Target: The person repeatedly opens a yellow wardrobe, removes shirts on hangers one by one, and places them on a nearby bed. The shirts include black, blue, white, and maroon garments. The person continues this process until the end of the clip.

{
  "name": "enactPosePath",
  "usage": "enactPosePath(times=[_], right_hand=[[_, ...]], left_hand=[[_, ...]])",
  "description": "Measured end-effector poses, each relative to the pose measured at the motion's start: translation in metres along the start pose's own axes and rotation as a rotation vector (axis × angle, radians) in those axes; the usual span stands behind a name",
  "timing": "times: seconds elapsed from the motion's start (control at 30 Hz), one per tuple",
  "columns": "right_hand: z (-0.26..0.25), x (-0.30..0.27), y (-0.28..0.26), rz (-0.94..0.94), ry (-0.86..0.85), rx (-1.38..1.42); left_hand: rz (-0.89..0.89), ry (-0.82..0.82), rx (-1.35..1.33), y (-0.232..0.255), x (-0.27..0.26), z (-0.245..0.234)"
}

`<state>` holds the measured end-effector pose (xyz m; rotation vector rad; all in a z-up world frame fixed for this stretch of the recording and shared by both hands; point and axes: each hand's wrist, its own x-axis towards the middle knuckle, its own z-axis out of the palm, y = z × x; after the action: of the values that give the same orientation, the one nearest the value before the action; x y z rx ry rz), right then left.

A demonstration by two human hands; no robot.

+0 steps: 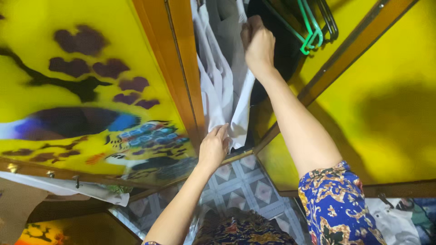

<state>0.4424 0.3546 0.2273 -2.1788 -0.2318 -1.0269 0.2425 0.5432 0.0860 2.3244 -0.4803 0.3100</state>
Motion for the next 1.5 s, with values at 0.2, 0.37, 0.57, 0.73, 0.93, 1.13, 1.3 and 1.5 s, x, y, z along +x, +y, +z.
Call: enactPosePath(times=[0.2,0.37,0.57,0.73,0.93,1.13,1.3,1.5], right_hand=[[-0.016,-0.042,0.014,-0.022,0.04,-0.059],[-0.05,-0.102,0.031,0.125,-0.043,-0.074],[-0.098,-0.185,0.048,0.052,0.045,-0.358],[-0.161,-0.252,0.055,0.188,0.13,-0.344],[-0.243,-0.327,0.053,0.333,0.184,-0.306],[-0.332,-0.397,0.046,0.379,0.237,-0.362],[-0.409,-0.458,0.035,0.47,0.176,-0.468],[-0.493,-0.534,0.021,0.44,0.118,-0.578]], left_hand=[[0.018,-0.024,0.007,-0.001,-0.005,-0.001],[0.024,-0.06,-0.025,0.001,-0.007,0.006],[0.085,-0.112,-0.04,0.003,-0.009,0.027],[0.119,-0.197,-0.006,0.018,-0.005,0.054],[0.123,-0.225,-0.031,0.057,-0.001,0.083],[0.238,-0.298,-0.057,0.116,-0.025,0.127],[0.318,-0.357,-0.119,0.176,-0.074,0.166],[0.388,-0.472,-0.154,0.244,-0.14,0.198]])
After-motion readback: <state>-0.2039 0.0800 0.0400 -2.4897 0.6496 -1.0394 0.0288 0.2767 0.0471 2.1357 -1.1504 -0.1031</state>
